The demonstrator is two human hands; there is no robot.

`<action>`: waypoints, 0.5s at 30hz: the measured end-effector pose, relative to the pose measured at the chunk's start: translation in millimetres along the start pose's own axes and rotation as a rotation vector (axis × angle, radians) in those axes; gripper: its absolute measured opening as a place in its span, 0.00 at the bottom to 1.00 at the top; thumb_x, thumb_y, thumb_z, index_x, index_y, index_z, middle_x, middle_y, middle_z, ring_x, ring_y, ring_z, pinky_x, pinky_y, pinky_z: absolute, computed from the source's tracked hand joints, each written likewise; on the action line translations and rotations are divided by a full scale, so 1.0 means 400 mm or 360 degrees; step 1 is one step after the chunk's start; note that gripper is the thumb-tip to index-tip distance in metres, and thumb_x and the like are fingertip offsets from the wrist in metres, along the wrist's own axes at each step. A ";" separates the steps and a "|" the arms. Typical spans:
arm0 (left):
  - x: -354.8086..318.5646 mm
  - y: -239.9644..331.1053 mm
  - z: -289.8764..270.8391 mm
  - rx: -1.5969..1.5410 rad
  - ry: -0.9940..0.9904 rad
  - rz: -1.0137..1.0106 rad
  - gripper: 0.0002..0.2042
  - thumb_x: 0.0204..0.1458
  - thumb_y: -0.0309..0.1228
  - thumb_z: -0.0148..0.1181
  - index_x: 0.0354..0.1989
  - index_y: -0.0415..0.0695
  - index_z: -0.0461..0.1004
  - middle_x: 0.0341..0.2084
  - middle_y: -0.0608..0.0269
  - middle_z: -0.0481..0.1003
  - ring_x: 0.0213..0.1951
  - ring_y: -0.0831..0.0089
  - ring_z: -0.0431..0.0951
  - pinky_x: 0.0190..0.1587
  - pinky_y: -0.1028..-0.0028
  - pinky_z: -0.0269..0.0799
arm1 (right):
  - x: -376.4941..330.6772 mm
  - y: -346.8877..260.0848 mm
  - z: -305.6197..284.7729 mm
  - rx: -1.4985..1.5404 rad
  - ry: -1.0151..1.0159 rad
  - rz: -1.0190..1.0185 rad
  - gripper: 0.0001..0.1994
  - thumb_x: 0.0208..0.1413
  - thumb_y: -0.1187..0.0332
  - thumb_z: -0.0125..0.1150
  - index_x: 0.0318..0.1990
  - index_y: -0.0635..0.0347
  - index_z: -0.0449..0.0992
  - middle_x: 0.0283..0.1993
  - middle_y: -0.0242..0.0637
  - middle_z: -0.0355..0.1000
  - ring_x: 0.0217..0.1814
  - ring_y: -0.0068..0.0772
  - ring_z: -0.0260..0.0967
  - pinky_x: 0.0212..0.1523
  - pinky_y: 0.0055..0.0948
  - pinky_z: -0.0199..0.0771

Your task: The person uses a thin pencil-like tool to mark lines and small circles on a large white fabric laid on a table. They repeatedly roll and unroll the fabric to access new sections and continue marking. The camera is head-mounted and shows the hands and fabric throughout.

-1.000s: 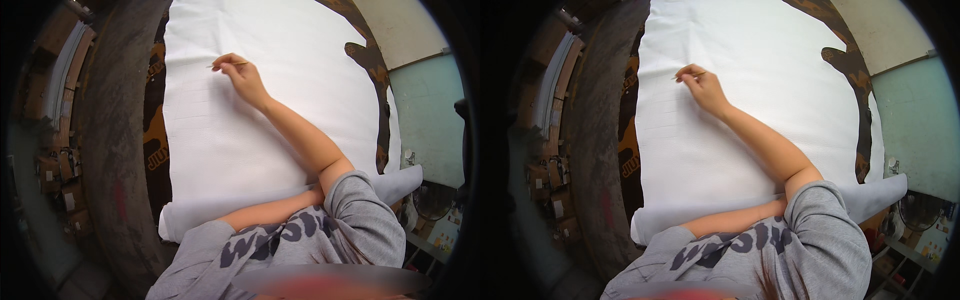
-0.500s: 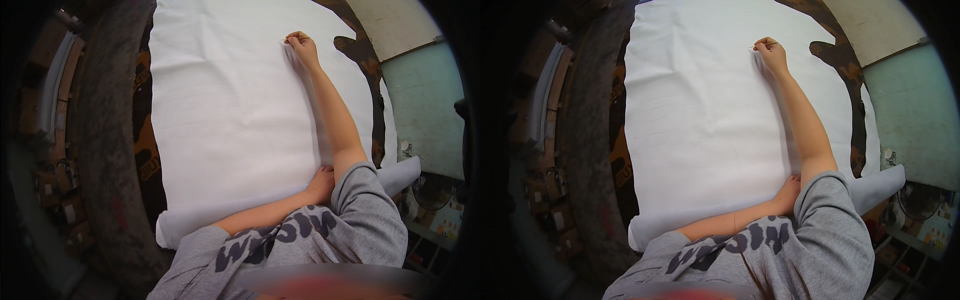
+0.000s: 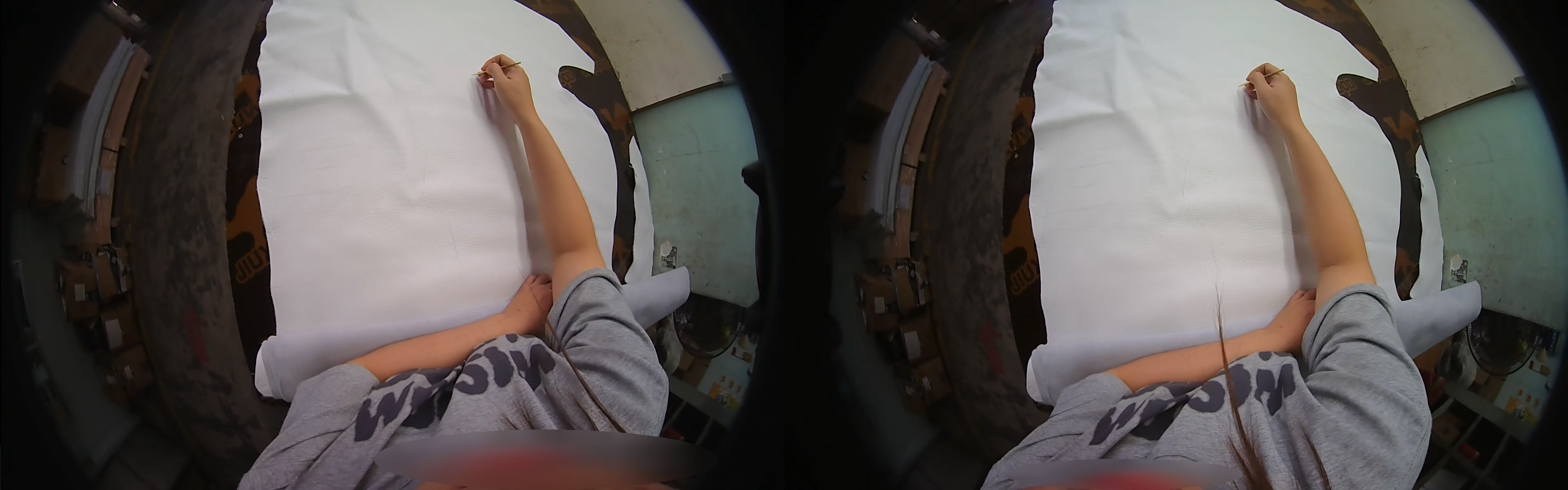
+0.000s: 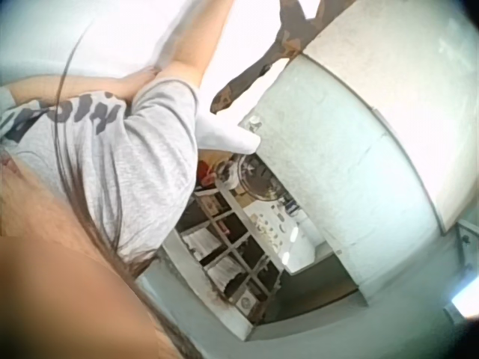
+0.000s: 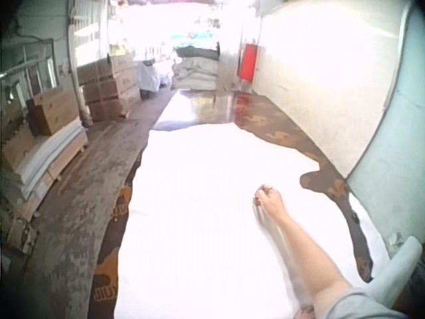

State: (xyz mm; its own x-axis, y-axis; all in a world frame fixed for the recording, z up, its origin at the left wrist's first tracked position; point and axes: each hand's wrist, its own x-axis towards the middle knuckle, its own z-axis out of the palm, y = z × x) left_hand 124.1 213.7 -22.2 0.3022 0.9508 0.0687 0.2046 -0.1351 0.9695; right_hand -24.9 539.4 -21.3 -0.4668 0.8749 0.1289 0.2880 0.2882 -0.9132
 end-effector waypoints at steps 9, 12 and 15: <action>0.012 -0.028 0.049 -0.0203 0.0177 -0.0072 0.17 0.55 0.37 0.55 0.49 0.41 0.75 0.51 0.48 0.75 0.57 0.51 0.68 0.64 0.57 0.57 | -0.045 -0.027 0.063 -0.0321 -0.0013 -0.0078 0.12 0.58 0.63 0.54 0.33 0.64 0.77 0.31 0.37 0.80 0.41 0.24 0.77 0.41 0.25 0.72; 0.000 0.002 0.009 -0.0142 0.0148 -0.0035 0.16 0.58 0.36 0.53 0.50 0.39 0.74 0.51 0.45 0.74 0.56 0.50 0.68 0.64 0.58 0.58 | -0.074 -0.055 0.044 -0.0294 -0.0175 0.0036 0.11 0.58 0.65 0.53 0.34 0.64 0.77 0.30 0.36 0.78 0.41 0.25 0.77 0.41 0.26 0.73; -0.004 0.021 -0.015 -0.0006 0.0042 -0.0049 0.17 0.57 0.36 0.53 0.50 0.38 0.73 0.51 0.44 0.74 0.57 0.49 0.68 0.65 0.58 0.58 | -0.097 -0.085 0.062 0.0192 -0.0160 0.0071 0.10 0.62 0.68 0.50 0.37 0.63 0.76 0.35 0.36 0.77 0.42 0.27 0.76 0.44 0.27 0.76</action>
State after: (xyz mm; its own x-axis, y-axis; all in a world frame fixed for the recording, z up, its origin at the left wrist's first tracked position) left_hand 119.6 212.8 -12.7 0.2711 0.9615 0.0448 0.2098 -0.1044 0.9722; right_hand -37.3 485.8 -5.1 -0.5387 0.8408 0.0536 0.2105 0.1959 -0.9578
